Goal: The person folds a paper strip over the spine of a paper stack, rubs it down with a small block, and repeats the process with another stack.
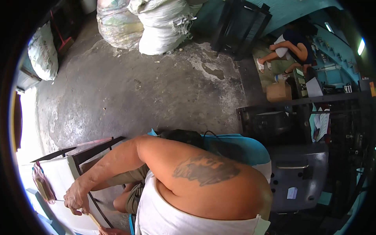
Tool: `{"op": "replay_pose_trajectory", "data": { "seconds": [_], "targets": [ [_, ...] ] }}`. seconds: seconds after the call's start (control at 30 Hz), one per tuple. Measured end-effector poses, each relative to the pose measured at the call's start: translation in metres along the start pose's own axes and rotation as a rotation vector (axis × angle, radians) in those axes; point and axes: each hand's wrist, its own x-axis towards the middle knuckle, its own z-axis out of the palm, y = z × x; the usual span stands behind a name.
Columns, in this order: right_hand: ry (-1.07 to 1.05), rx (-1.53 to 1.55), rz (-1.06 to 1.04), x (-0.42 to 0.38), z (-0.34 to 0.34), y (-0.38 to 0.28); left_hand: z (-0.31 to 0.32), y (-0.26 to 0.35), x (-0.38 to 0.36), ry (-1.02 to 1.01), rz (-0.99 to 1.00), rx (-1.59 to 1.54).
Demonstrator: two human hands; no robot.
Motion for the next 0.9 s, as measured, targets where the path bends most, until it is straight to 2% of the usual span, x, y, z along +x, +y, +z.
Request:
{"op": "replay_pose_trajectory", "data": {
  "seconds": [0.2, 0.3, 0.33, 0.37, 0.43, 0.5, 0.57, 0.6, 0.73, 0.77, 0.9],
  "targets": [
    [0.028, 0.016, -0.072, 0.004, 0.007, 0.006, 0.009, -0.008, -0.015, -0.034, -0.07, 0.043],
    [0.043, 0.083, -0.182, 0.006, 0.009, 0.016, 0.007, -0.011, -0.023, -0.017, -0.023, 0.008],
    [0.068, 0.13, -0.247, 0.003, 0.01, 0.019, 0.003, -0.019, -0.023, -0.065, 0.115, -0.034],
    [0.17, 0.199, -0.251, -0.009, 0.005, 0.012, 0.002, -0.016, -0.023, -0.043, 0.073, -0.083],
    [0.126, 0.316, -0.091, -0.035, -0.027, -0.008, 0.009, -0.018, -0.077, -0.238, 0.004, 0.073],
    [-0.037, 0.43, 0.058, -0.036, -0.04, -0.011, 0.004, -0.009, -0.028, -0.132, -0.046, -0.018],
    [0.022, 0.358, 0.054, -0.036, -0.048, -0.017, -0.005, -0.001, -0.012, -0.091, -0.156, -0.029],
    [0.006, 0.387, 0.077, -0.034, -0.059, -0.02, -0.003, 0.0, -0.012, -0.065, -0.19, -0.045],
    [0.251, 0.626, 0.121, -0.031, -0.056, -0.025, -0.002, 0.009, -0.011, 0.089, -0.33, -0.06],
    [0.328, 0.461, 0.075, -0.042, -0.054, -0.023, 0.007, 0.02, -0.011, 0.112, -0.348, -0.109],
    [0.303, 0.179, -0.117, -0.047, -0.04, -0.062, 0.012, 0.031, 0.0, 0.129, -0.307, -0.246]
  ]
}}
